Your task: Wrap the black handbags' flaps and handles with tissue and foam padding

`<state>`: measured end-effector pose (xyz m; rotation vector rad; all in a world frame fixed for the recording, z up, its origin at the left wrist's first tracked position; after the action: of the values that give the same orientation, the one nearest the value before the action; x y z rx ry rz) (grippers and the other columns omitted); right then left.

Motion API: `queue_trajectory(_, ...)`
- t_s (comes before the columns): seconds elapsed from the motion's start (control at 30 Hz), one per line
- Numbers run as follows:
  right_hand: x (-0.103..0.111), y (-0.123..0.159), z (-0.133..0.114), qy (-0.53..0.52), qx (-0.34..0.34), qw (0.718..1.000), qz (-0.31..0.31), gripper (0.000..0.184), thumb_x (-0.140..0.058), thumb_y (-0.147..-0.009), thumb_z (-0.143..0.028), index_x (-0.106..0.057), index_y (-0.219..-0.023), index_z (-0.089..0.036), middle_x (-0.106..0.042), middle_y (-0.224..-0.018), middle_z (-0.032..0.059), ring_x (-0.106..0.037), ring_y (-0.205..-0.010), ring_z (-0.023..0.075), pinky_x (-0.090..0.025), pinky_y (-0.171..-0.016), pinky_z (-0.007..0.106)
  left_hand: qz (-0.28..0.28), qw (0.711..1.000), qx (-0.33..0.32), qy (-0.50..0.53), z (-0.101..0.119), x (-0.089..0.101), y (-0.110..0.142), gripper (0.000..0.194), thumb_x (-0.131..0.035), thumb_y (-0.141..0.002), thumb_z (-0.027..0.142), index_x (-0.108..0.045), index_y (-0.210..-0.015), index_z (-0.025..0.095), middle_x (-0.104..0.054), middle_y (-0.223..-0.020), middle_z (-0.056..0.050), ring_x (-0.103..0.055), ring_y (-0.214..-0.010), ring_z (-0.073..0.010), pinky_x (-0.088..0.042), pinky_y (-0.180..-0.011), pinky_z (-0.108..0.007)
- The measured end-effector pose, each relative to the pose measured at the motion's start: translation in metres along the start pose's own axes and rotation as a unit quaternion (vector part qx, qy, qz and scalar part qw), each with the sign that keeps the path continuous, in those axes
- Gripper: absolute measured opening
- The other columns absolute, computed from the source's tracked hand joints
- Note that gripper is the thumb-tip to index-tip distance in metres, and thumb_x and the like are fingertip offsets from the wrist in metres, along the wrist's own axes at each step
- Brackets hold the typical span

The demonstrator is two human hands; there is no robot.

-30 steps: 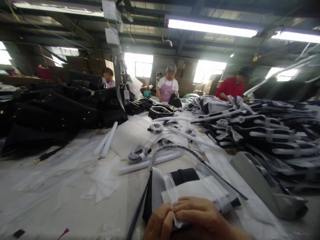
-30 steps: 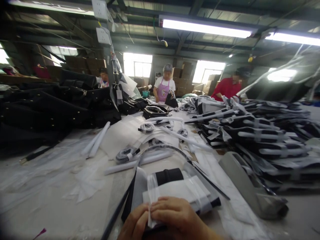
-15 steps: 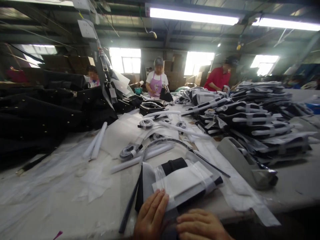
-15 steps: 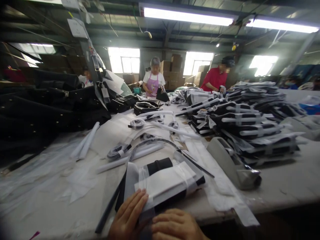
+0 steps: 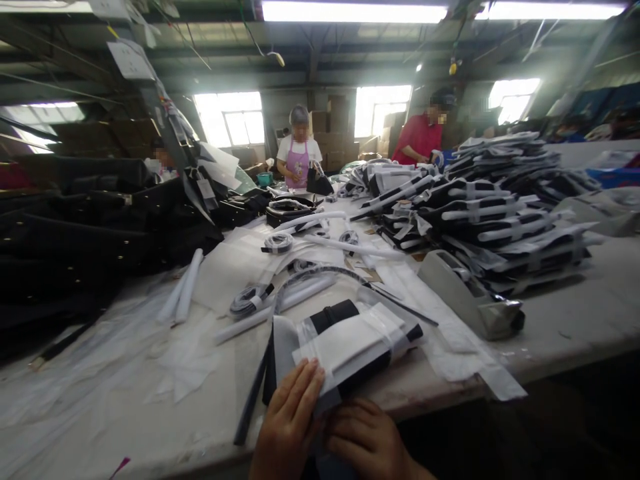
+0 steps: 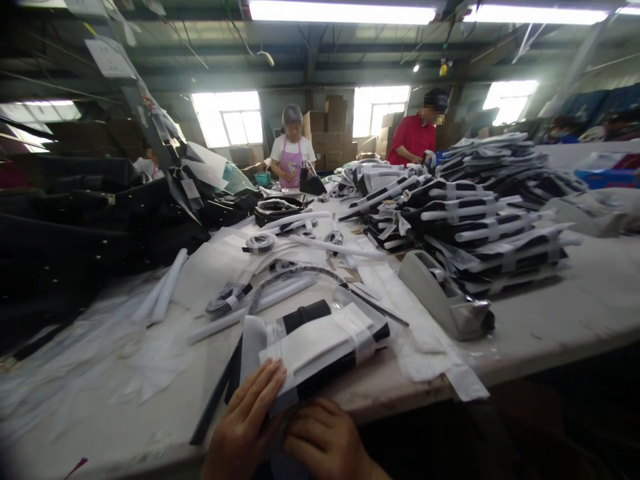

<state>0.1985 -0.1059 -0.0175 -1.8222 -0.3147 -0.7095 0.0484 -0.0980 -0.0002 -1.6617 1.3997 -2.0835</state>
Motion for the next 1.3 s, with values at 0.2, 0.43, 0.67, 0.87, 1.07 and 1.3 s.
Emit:
queue_trajectory(0.2, 0.014, 0.006, 0.001, -0.039, -0.011, 0.999, 0.009, 0.02, -0.05, -0.099, -0.018, -0.069, -0.102, -0.016, -0.079, -0.09, 0.0073, -0.074, -0.085, 0.0183, -0.059, -0.08, 0.031, 0.022, 1.0, -0.012, -0.015, -0.003, -0.001, -0.002, 0.031, -0.048, -0.098, 0.014, -0.06, -0.126, 0.013, -0.071, -0.122, -0.007, -0.064, -0.119, -0.0188, -0.056, -0.098, -0.035)
queue_trajectory(0.43, 0.03, -0.01, -0.008, 0.008, 0.045, 0.998, -0.035, 0.018, -0.052, -0.099, -0.014, -0.069, -0.103, -0.012, -0.079, -0.093, 0.0077, -0.075, -0.088, 0.0159, -0.06, -0.087, 0.028, 0.03, 1.0, 0.003, 0.006, -0.002, -0.006, 0.005, 0.035, -0.049, -0.096, 0.008, -0.059, -0.13, 0.013, -0.068, -0.129, -0.008, -0.058, -0.127, -0.0187, -0.047, -0.106, -0.034)
queue_trajectory(0.67, 0.048, -0.037, -0.011, 0.089, 0.118, 0.987, -0.061, 0.018, -0.056, -0.097, -0.012, -0.073, -0.101, -0.015, -0.079, -0.101, 0.0014, -0.071, -0.105, 0.0127, -0.039, -0.116, 0.031, 0.035, 0.999, 0.002, 0.01, 0.002, -0.003, 0.006, 0.036, -0.044, -0.098, 0.007, -0.061, -0.129, 0.014, -0.066, -0.132, -0.01, -0.053, -0.132, -0.0198, -0.043, -0.109, -0.034)
queue_trajectory(0.87, 0.043, -0.051, 0.002, 0.08, 0.113, 0.987, -0.082, 0.02, -0.052, -0.098, -0.01, -0.071, -0.103, -0.013, -0.074, -0.117, 0.0082, -0.063, -0.121, 0.0202, -0.04, -0.116, 0.044, 0.06, 0.998, 0.031, 0.019, 0.002, -0.003, 0.01, 0.034, -0.047, -0.098, 0.009, -0.063, -0.126, 0.018, -0.07, -0.118, -0.01, -0.059, -0.125, -0.019, -0.048, -0.105, -0.034)
queue_trajectory(1.07, 0.039, -0.042, 0.012, 0.028, 0.088, 0.992, -0.088, 0.017, -0.053, -0.097, -0.007, -0.067, -0.105, -0.006, -0.078, -0.104, 0.0135, -0.069, -0.111, 0.0172, -0.048, -0.109, 0.033, 0.019, 0.991, 0.039, 0.127, -0.01, 0.006, 0.011, 0.043, -0.051, -0.088, 0.007, -0.056, -0.131, 0.011, -0.068, -0.123, -0.012, -0.056, -0.128, -0.0192, -0.049, -0.107, -0.031)
queue_trajectory(1.3, 0.037, -0.038, 0.016, 0.015, 0.078, 0.992, -0.097, 0.019, -0.05, -0.098, -0.008, -0.066, -0.107, -0.005, -0.077, -0.103, 0.0153, -0.069, -0.111, 0.0186, -0.05, -0.107, 0.034, -0.034, 0.972, 0.155, 0.171, -0.02, 0.01, 0.004, 0.035, -0.059, -0.093, 0.038, -0.056, -0.124, 0.023, -0.073, -0.115, -0.003, -0.069, -0.11, -0.0152, -0.056, -0.093, -0.023)
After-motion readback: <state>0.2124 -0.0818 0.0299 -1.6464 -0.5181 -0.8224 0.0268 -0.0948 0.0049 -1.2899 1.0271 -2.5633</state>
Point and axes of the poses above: each hand's wrist, its own y-axis away from the middle knuckle, its own x-axis out of the back of the hand, z = x × y, the point moved 5 cm from there along -y, towards the middle knuckle
